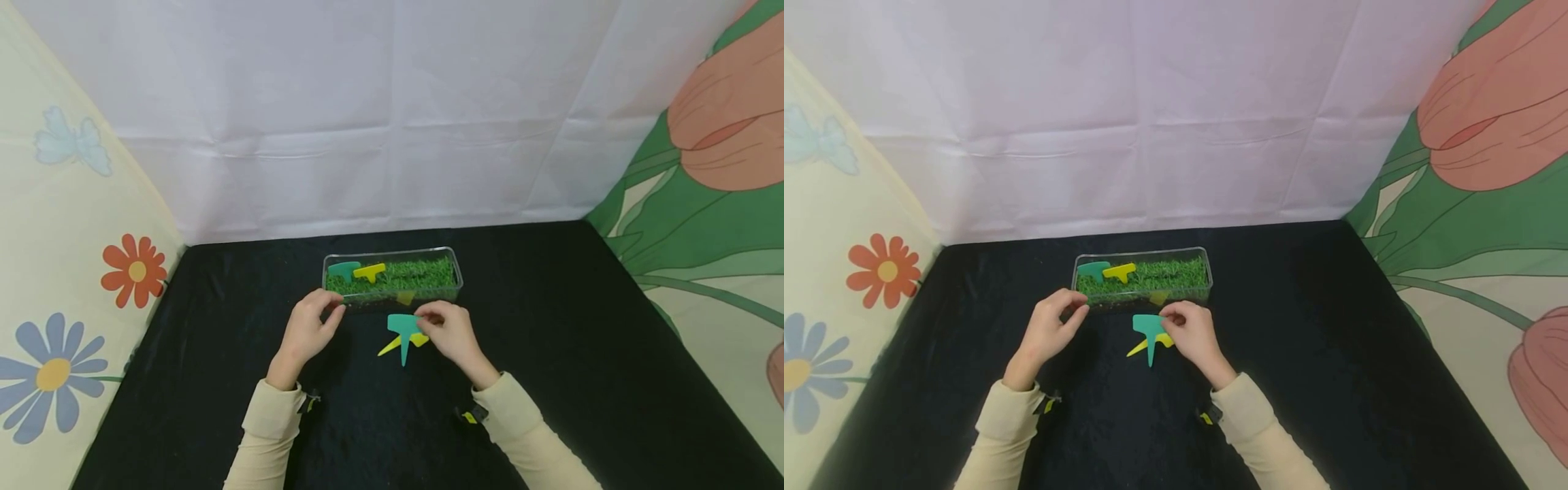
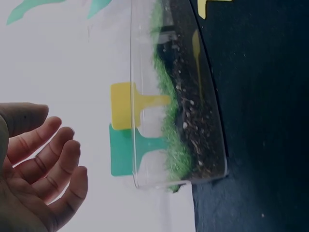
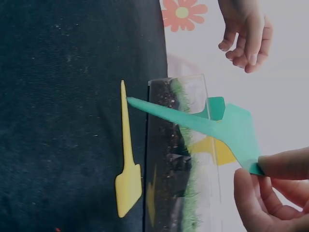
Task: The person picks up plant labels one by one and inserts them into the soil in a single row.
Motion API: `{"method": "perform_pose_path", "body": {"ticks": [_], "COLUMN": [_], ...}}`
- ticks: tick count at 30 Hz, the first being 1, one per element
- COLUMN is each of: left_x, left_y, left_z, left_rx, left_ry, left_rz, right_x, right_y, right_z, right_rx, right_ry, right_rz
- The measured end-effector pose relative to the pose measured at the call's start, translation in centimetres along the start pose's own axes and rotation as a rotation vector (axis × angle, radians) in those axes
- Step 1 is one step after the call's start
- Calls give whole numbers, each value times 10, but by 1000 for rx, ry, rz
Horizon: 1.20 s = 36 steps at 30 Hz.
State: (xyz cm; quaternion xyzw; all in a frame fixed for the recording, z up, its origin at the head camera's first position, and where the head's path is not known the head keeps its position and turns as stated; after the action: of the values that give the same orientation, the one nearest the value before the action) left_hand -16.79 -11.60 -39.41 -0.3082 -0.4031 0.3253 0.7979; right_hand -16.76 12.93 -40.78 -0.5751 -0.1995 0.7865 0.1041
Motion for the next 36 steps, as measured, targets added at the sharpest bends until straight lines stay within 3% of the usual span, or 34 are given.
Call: {"method": "perform_pose_path", "body": {"ticks": [10,22,30,36], "left_x": [15,40,50,53], "left_y": [9,24,32,33], "left_z": [4,11,17,18], "left_rx": [-24,-37,-13,-28], "left_ry": [57,208,324,324], "left_rz": [-4,-10,-1,0], "right_x": [-10,-12,-14,-17], "right_y": [-1,3,5,6], "right_z": [3,5,8,9], "right_rx": [71,122,90,68], "right_ry": [-102,-169,-259,-294], "right_rz": [-16,-22,-17,-4]}}
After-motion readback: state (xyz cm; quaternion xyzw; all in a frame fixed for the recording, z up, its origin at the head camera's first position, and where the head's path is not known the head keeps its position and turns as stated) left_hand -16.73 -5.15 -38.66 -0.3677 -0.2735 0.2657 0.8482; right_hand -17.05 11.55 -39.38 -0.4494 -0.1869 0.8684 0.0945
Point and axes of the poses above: each hand's wrist, its own z-axis towards the middle knuckle, its own y-axis out of the palm, x = y × z, the point moved 2 cm from there along z, towards the middle knuckle, and after that the axes turned 10 degrees about z, right-handed, at the moved point
